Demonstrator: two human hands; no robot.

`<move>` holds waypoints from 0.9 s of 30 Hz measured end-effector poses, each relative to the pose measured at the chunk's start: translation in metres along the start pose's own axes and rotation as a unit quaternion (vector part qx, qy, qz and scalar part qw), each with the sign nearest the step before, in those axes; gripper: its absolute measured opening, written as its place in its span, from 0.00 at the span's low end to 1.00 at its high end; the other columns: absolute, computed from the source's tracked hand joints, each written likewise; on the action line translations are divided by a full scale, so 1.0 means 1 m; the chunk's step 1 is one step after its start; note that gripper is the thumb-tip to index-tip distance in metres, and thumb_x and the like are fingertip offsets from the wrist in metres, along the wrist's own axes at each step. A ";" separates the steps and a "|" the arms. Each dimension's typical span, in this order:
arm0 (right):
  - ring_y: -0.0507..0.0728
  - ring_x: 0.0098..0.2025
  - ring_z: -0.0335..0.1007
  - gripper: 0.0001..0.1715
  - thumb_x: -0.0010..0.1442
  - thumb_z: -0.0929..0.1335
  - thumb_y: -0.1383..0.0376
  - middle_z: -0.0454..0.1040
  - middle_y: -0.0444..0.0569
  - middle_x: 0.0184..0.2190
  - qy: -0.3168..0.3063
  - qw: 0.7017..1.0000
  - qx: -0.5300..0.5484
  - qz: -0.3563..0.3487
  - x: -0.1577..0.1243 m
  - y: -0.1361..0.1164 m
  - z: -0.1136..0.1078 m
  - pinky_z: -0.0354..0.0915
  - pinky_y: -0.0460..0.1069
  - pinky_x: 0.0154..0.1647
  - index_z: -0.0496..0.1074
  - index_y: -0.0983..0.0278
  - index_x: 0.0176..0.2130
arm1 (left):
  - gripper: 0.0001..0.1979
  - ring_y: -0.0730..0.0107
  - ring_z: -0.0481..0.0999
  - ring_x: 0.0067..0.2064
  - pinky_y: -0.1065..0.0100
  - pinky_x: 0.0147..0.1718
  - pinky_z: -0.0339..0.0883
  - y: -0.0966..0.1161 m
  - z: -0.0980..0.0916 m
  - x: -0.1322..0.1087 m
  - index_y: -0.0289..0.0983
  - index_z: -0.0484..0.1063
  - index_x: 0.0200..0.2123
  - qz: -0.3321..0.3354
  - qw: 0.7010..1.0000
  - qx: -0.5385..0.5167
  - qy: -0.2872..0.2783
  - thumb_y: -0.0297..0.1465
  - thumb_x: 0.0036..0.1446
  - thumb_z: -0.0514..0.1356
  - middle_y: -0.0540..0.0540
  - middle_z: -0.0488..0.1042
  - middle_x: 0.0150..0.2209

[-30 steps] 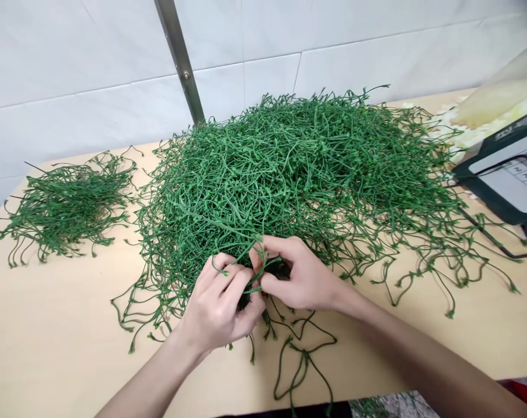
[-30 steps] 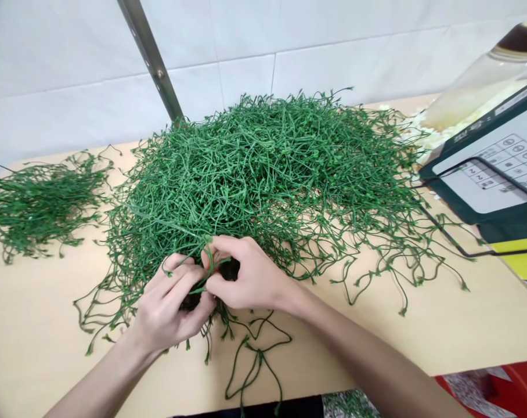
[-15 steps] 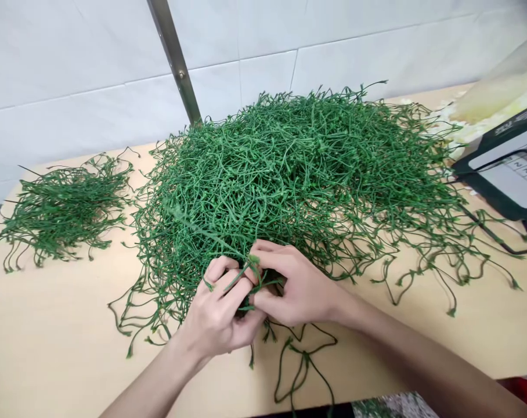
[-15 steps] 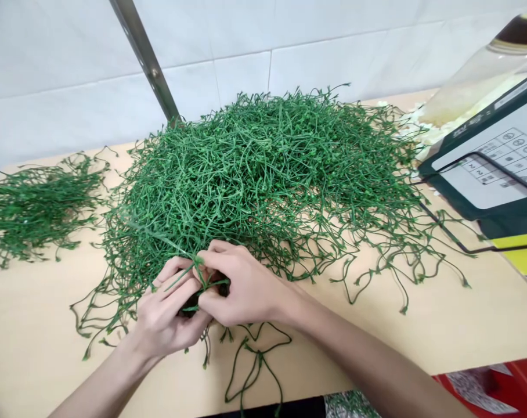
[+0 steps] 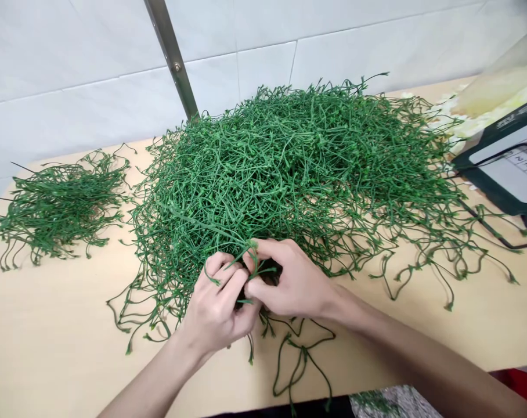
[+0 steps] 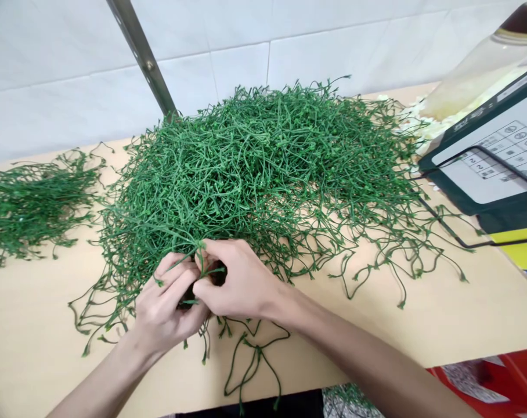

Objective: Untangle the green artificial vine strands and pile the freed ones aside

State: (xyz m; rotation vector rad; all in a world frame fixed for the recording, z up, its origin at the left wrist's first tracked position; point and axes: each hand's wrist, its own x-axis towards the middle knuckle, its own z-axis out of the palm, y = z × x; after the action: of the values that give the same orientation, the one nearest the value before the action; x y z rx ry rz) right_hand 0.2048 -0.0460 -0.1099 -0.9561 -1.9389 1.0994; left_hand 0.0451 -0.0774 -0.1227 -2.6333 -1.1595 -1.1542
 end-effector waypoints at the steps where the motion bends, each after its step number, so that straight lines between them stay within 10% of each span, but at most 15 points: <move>1: 0.46 0.22 0.56 0.04 0.47 0.65 0.73 0.65 0.38 0.21 -0.011 1.000 0.004 -0.011 0.000 0.001 -0.003 0.56 0.43 0.25 0.64 0.64 0.26 | 0.07 0.66 0.70 0.32 0.63 0.36 0.71 -0.001 -0.001 0.000 0.37 0.67 0.35 -0.001 1.000 0.001 -0.005 0.20 0.54 0.56 0.47 0.72 0.27; 27: 0.51 0.34 0.72 0.06 0.66 0.61 0.69 0.74 0.46 0.33 -0.074 0.996 0.039 -0.041 0.004 0.010 -0.015 0.68 0.47 0.37 0.62 0.63 0.44 | 0.02 0.70 0.73 0.33 0.69 0.33 0.69 -0.006 -0.010 0.007 0.36 0.67 0.33 -0.172 0.976 -0.120 -0.051 0.24 0.58 0.57 0.47 0.73 0.30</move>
State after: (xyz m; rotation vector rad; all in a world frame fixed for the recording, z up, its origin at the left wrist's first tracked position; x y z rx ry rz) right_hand 0.2184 -0.0331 -0.1121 -0.7642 -2.0181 1.2195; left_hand 0.0381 -0.0716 -0.1120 -2.7692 -1.6470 -1.2963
